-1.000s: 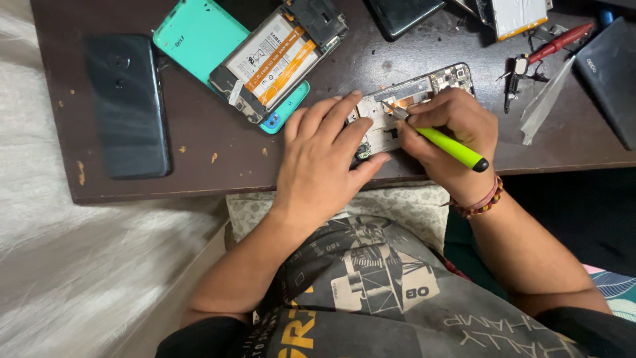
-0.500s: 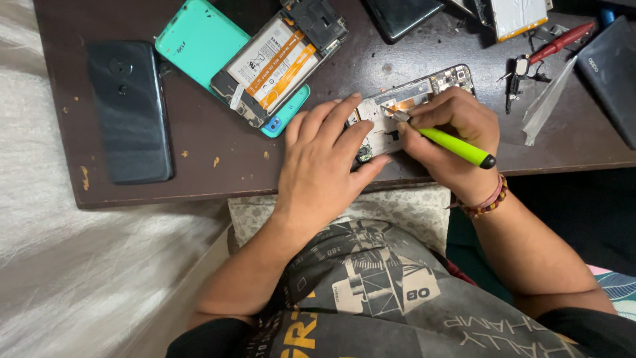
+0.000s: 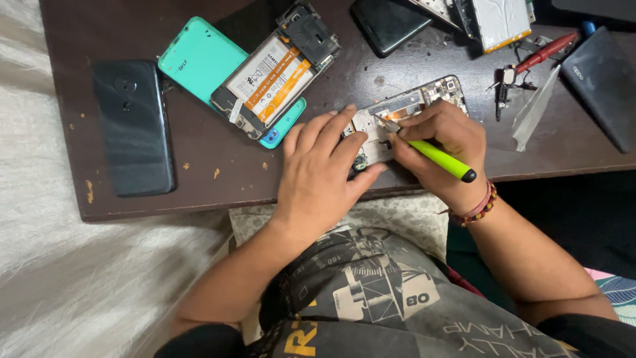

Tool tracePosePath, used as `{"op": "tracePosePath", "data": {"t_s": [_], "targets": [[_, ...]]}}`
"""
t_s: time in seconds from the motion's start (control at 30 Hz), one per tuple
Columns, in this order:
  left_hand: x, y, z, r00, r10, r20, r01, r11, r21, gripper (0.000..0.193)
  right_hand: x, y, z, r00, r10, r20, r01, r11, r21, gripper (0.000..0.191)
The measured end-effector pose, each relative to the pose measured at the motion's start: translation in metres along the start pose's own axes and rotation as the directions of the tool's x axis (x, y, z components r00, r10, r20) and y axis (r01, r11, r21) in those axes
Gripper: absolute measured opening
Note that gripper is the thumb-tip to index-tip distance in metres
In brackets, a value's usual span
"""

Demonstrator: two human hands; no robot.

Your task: The person repairs a disassembled smartphone lying on a wooden table, using a green-handled screwdriver to work on the internal components while holding the phone steady with the other hand. Other disassembled phones and tools are scattered on the table around the work area.

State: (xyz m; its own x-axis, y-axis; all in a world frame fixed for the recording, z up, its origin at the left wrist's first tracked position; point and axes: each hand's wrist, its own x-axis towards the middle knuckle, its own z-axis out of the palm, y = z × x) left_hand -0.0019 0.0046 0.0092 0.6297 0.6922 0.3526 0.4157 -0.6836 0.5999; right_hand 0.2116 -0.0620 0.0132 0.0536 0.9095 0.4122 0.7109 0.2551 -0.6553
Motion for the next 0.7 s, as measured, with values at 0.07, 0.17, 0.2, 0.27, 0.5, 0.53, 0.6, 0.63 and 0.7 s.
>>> {"op": "tracePosePath", "data": {"t_s": [0.07, 0.17, 0.2, 0.27, 0.5, 0.53, 0.6, 0.63, 0.7], "targets": [[0.0003, -0.0005, 0.0005, 1.0, 0.006, -0.002, -0.006, 1.0, -0.007, 0.046, -0.0002, -0.0001, 0.0003, 1.0, 0.001, -0.002, -0.001, 1.0, 0.008, 0.024], [0.0007, -0.0036, -0.0013, 1.0, 0.028, 0.013, -0.027, 0.999, -0.024, 0.047, -0.0006, -0.0008, 0.0013, 1.0, 0.004, -0.004, -0.004, 1.0, 0.018, 0.024], [0.0011, -0.0043, -0.0019, 0.999, 0.037, 0.02, -0.037, 0.999, -0.031, 0.047, -0.0006, -0.0009, 0.0013, 1.0, 0.004, -0.006, -0.004, 1.0, 0.02, 0.023], [0.0016, -0.0046, -0.0031, 0.998, 0.043, 0.04, -0.043, 0.999, -0.025, 0.046, -0.0003, -0.0015, 0.0018, 1.0, 0.003, -0.002, -0.003, 1.0, 0.017, 0.024], [0.003, -0.0047, -0.0061, 0.995, 0.076, 0.062, -0.076, 0.997, -0.002, 0.046, 0.0014, -0.0043, 0.002, 1.0, -0.007, 0.002, 0.007, 1.0, 0.014, 0.024], [0.0029, -0.005, -0.0062, 0.995, 0.075, 0.061, -0.075, 0.997, -0.003, 0.046, 0.0015, -0.005, 0.002, 1.0, -0.005, 0.003, 0.005, 1.0, 0.007, 0.024], [0.0035, -0.0053, -0.0055, 0.996, 0.075, 0.056, -0.074, 0.997, -0.003, 0.046, 0.0018, -0.0056, 0.0012, 1.0, -0.002, 0.003, 0.002, 1.0, -0.006, 0.024], [0.0033, -0.0056, -0.0055, 0.996, 0.076, 0.053, -0.076, 0.997, -0.002, 0.046, 0.0019, -0.006, 0.0012, 1.0, -0.001, 0.003, 0.001, 1.0, -0.004, 0.024], [0.0026, -0.0059, -0.0055, 0.996, 0.078, 0.049, -0.078, 0.997, -0.001, 0.046, 0.0016, -0.0069, 0.0015, 1.0, 0.002, 0.002, -0.002, 1.0, 0.0, 0.024]]}}
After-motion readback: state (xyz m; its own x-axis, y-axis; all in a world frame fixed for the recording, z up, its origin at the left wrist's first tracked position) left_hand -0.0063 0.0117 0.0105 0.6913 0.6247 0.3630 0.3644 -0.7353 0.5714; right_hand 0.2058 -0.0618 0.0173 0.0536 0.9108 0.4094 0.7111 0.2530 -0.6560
